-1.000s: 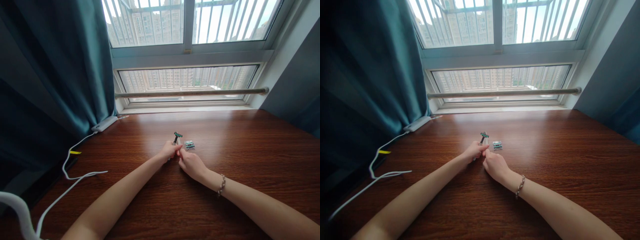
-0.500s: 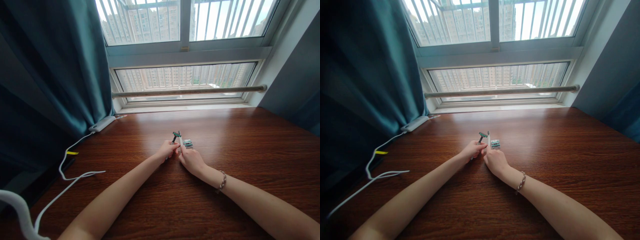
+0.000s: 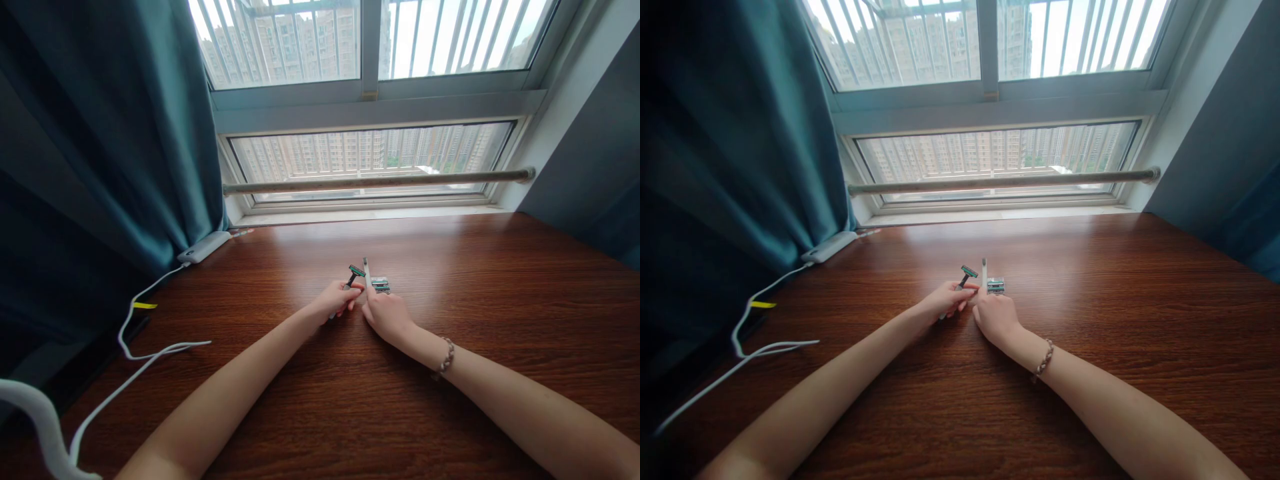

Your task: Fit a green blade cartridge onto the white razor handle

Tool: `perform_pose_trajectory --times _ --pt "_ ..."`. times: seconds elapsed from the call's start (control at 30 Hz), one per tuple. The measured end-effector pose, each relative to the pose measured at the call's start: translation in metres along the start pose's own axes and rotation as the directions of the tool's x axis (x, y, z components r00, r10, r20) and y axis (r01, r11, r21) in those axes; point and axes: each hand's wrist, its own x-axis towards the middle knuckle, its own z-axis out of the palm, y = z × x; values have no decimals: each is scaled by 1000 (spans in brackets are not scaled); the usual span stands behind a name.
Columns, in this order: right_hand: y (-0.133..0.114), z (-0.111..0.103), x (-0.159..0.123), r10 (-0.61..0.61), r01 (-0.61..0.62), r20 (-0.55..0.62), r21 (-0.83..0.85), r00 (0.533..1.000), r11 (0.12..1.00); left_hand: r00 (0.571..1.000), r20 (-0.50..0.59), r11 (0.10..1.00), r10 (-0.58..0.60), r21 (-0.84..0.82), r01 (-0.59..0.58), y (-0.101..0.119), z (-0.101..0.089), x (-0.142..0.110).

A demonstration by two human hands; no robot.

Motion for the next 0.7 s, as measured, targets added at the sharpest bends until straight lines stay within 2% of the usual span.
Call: perform_pose_trajectory --times 0.23,0.3,0.37,0.43,0.53,0.63,0.7 --pt "6 -5 3 5 -4 -32 36 999 999 999 -45 992 15 -124 -20 -3 -1 -1" --pt "9 -10 6 9 0 -76 120 997 993 998 -60 986 26 -161 -35 -3 -2 -2" --pt "13 -15 10 16 33 -150 313 988 949 997 -69 979 42 -198 -55 0 -1 -5" --pt "17 -18 15 51 79 -215 553 975 829 994 -78 964 77 -248 -94 3 3 -9" --pt "20 -19 22 124 90 -184 838 975 538 985 -82 919 155 -354 -174 9 12 -15" --pt "20 -18 23 110 68 -92 977 990 203 973 -71 888 219 -399 -229 14 20 -22" --pt "20 -18 22 83 46 -48 999 995 29 965 -53 874 255 -415 -254 18 24 -26"
